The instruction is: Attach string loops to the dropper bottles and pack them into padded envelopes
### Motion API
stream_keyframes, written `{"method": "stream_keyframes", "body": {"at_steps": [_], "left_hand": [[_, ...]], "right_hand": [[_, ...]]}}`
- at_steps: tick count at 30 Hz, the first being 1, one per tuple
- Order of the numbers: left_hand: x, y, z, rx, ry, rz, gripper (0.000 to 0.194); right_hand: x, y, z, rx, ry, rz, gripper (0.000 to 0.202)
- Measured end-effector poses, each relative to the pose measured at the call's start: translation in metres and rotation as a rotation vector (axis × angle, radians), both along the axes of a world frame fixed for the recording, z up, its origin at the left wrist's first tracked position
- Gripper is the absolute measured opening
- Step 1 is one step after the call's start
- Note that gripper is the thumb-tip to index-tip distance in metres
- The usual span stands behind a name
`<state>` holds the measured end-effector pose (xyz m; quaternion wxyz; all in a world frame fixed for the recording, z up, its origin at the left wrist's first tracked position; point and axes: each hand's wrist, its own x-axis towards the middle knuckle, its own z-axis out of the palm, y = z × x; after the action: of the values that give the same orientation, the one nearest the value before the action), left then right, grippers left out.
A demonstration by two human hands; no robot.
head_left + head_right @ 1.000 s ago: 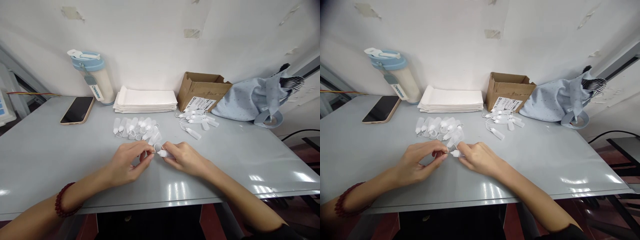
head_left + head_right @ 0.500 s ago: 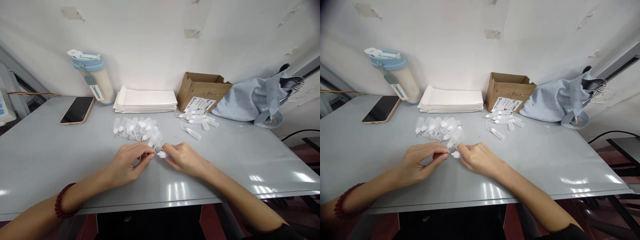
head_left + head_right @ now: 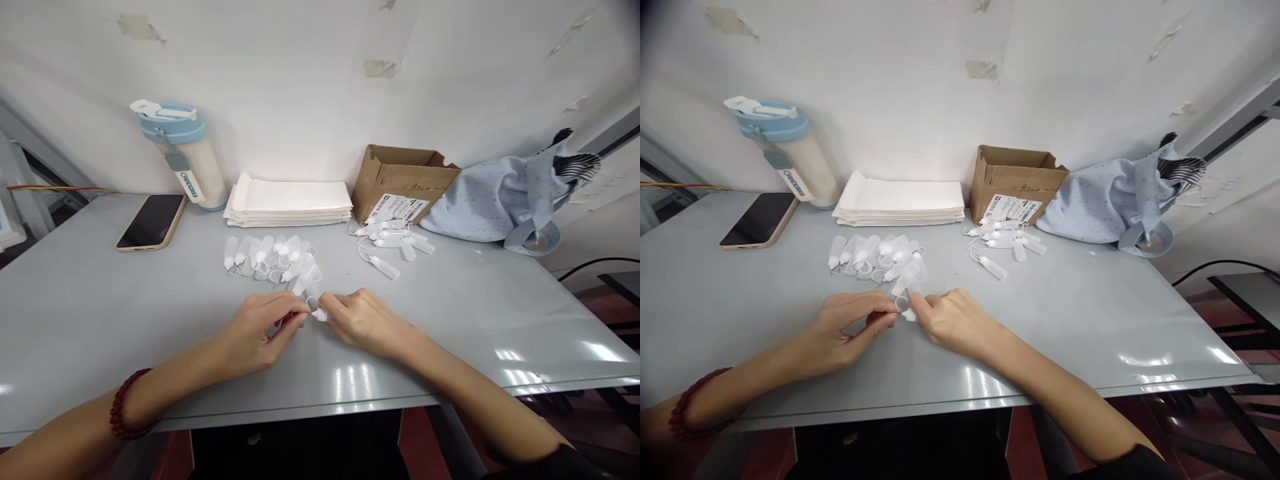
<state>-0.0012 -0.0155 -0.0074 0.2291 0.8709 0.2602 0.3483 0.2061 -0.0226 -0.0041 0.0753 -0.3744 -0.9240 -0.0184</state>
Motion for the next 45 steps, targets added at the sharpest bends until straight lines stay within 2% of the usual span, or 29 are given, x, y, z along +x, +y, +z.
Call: {"method": "stream_keyframes", "body": {"at_steps": [7, 12, 15, 20, 23, 26, 33, 39, 42, 45], "left_hand": [[-0.006, 0.001, 0.013, -0.13, 0.192, -0.067, 0.013], [-0.028, 0.021, 0.033, -0.328, 0.322, -0.001, 0.017], [-0.048, 0.039, 0.044, -0.486, 0.406, 0.047, 0.02], [-0.075, 0.056, 0.056, -0.746, 0.543, 0.118, 0.022], [-0.084, 0.062, 0.057, -0.797, 0.627, 0.141, 0.023], [-0.088, 0.068, 0.054, -0.803, 0.668, 0.156, 0.025], [-0.089, 0.07, 0.046, -0.808, 0.702, 0.24, 0.031], [-0.085, 0.06, 0.054, -0.716, 0.745, 0.274, 0.04], [-0.069, 0.049, 0.053, -0.736, 0.681, 0.184, 0.035], [-0.043, 0.032, 0.043, -0.752, 0.622, -0.01, 0.035]], "right_hand": [[0.001, 0.003, -0.004, -0.07, 0.077, 0.057, 0.01], [0.014, 0.013, 0.003, -0.083, 0.236, 0.048, 0.039], [0.032, 0.024, 0.008, -0.062, 0.226, -0.07, 0.05], [0.065, 0.046, 0.013, -0.032, 0.146, -0.366, 0.026], [0.082, 0.053, 0.015, -0.055, 0.137, -0.509, 0.023], [0.093, 0.056, 0.015, -0.101, 0.114, -0.577, 0.024], [0.093, 0.055, 0.018, -0.278, -0.013, -0.698, 0.024], [0.097, 0.057, 0.018, -0.34, -0.037, -0.761, 0.021], [0.096, 0.057, 0.017, -0.345, -0.05, -0.75, 0.019], [0.091, 0.056, 0.016, -0.334, -0.063, -0.73, 0.018]]}}
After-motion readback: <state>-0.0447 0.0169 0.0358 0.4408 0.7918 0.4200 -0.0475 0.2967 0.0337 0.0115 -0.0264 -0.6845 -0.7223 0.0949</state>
